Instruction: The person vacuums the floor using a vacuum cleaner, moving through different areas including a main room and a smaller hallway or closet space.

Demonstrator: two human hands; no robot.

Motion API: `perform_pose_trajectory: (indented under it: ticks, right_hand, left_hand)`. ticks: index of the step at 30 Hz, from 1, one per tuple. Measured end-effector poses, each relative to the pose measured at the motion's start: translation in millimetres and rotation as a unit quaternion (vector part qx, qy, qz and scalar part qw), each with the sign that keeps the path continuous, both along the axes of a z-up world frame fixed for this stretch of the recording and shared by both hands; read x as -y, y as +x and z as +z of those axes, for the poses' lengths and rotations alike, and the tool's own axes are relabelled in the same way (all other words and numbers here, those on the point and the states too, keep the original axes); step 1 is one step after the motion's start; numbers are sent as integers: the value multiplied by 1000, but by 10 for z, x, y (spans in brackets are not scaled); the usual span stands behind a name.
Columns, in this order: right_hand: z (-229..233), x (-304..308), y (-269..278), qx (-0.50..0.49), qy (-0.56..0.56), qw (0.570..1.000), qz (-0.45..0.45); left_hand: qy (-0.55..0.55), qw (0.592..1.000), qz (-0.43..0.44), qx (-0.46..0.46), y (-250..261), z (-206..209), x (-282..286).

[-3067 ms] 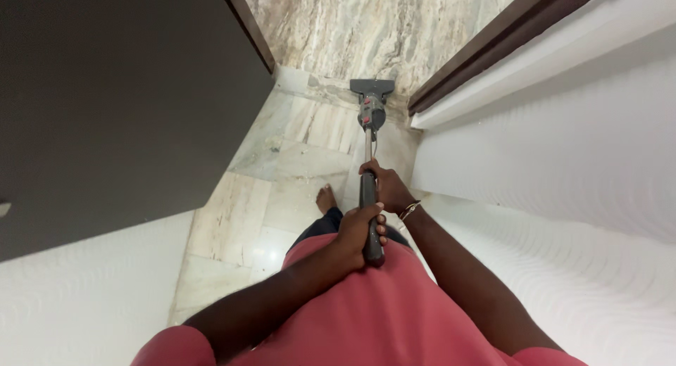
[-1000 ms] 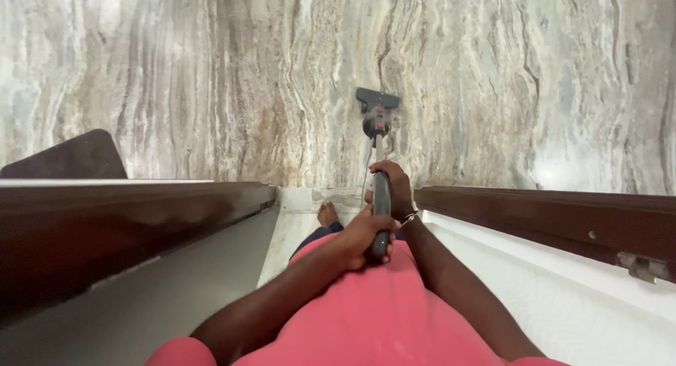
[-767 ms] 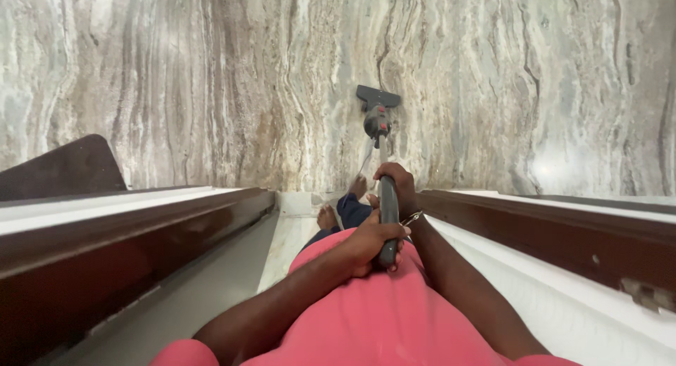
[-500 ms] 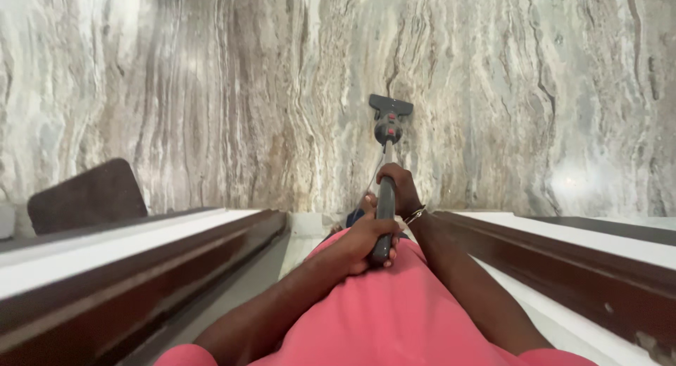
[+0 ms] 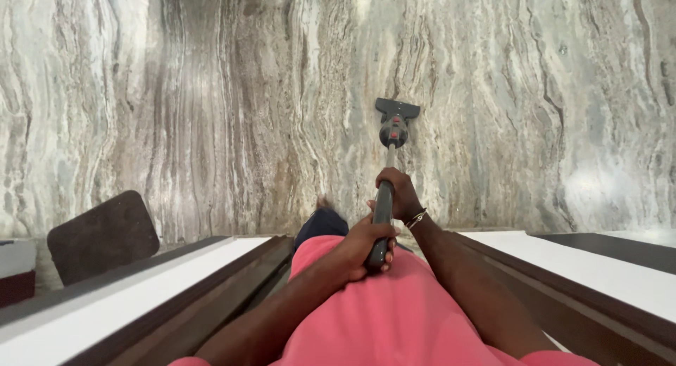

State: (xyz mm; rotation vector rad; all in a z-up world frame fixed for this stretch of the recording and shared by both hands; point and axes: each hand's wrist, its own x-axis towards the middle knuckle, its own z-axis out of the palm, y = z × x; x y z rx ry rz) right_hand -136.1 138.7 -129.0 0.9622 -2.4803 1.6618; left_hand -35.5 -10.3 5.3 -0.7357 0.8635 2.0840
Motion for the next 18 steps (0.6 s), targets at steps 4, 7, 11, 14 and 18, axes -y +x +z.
perform_pose_trajectory:
  ticks: [4, 7, 11, 14, 18]
  right_hand:
    - [14, 111, -199, 15, 16, 1000, -19]
    - [41, 250, -430, 19, 16, 999, -37]
    - [127, 448, -838, 26, 20, 998, -59]
    - [195, 562, -1185, 46, 47, 996, -67]
    - [278, 685, -1587, 122, 80, 986, -82]
  left_hand:
    - [-3, 1000, -16, 8, -225, -29, 140]
    - [-8, 999, -31, 12, -507, -68, 306]
    - [-22, 998, -57, 24, -1027, -35, 544]
    - [-25, 997, -71, 17, -1435, -22, 698]
    - [-3, 997, -78, -12, -1908, -98, 854]
